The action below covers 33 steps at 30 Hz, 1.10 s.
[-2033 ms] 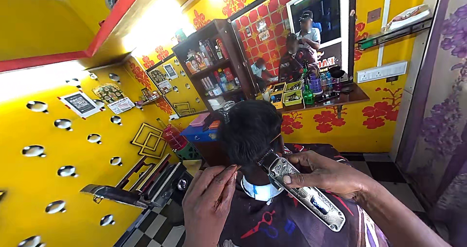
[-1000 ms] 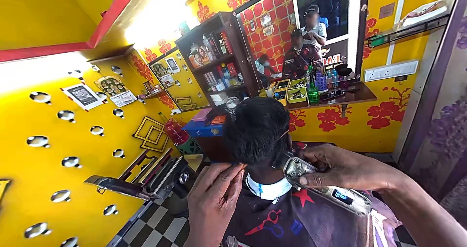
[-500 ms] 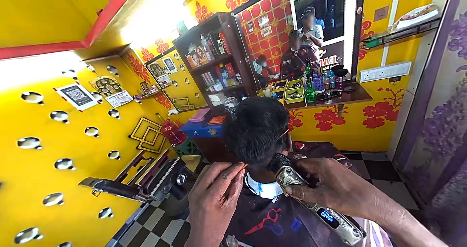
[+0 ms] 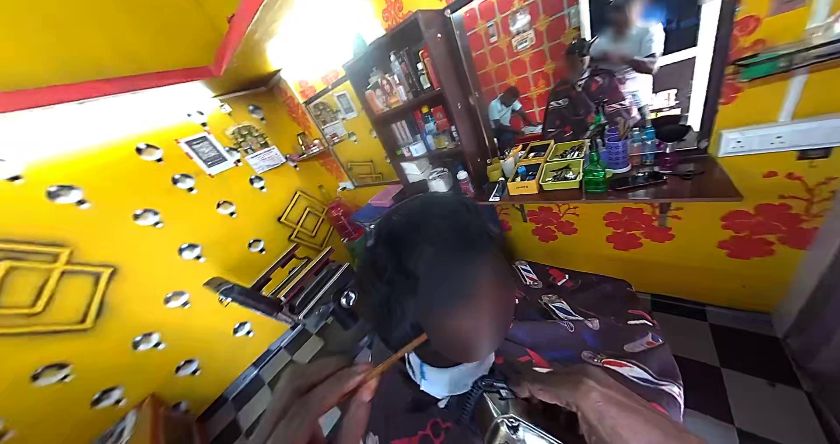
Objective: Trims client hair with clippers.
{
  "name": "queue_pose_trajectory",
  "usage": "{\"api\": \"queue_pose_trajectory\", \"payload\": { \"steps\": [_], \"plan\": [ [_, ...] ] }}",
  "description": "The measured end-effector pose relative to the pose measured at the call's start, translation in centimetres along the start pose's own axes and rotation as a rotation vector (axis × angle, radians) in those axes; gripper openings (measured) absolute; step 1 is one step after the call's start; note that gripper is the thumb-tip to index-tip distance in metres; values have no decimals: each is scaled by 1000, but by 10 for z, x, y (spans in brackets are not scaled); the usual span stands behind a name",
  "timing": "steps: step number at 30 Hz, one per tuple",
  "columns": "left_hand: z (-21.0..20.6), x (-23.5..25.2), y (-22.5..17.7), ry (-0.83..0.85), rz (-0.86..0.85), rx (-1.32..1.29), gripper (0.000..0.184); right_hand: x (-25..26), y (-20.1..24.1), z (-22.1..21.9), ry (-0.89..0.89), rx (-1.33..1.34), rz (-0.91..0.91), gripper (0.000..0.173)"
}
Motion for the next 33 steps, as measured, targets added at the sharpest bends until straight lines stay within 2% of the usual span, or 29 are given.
{"api": "queue_pose_trajectory", "payload": {
  "steps": [2, 4, 6, 7, 9, 11, 13, 15, 17, 18, 20, 25, 29, 33],
  "plan": [
    [5, -15, -20, -134, 59, 76, 19, -20, -25, 26, 77, 322, 45, 42],
    [5, -15, -40, -214, 57, 190, 16, -35, -54, 43, 100, 759, 98, 42],
    [-5, -5, -65, -160, 47, 341, 16, -46, -78, 49, 101, 1075, 105, 42],
    [-10, 1, -78, -104, 41, 421, 17, -48, -88, 48, 112, 1130, 80, 42],
    [-20, 8, -99, -22, 22, 540, 20, -47, -105, 40, 164, 1005, -6, 43],
    [-24, -4, -109, -37, 18, 612, 19, -44, -111, 31, 246, 907, -39, 41],
    [-22, -24, -110, -81, 69, 675, 16, -41, -104, 23, 334, 1002, -7, 36],
    [-22, -37, -105, -106, 174, 686, 17, -34, -85, 17, 328, 1130, 3, 36],
    [-29, -32, -102, -15, 308, 689, 18, -25, -61, 20, 383, 1139, 4, 34],
    [-28, -35, -95, 34, 321, 705, 18, -21, -57, 18, 439, 1119, 24, 35],
    [-25, -44, -79, 99, 255, 734, 20, -14, -55, 10, 552, 1089, 51, 39],
    [-27, -12, -75, 37, 68, 757, 21, 6, -29, 1, 543, 1008, -74, 44],
    [-24, 17, -82, 0, -2, 752, 21, 27, -6, -13, 561, 1135, -118, 47],
    [-29, 31, -87, 3, 4, 780, 20, 48, 7, -19, 501, 1345, -67, 46]
  ]
}}
Point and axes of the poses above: each hand's wrist, its own x-axis towards the middle knuckle, its own z-axis out of the back of the hand, y = z × x, the point moved 6 cm from there along x, towards the middle knuckle, and after that the axes turned 1 degree about -x, right-handed, at the moved point
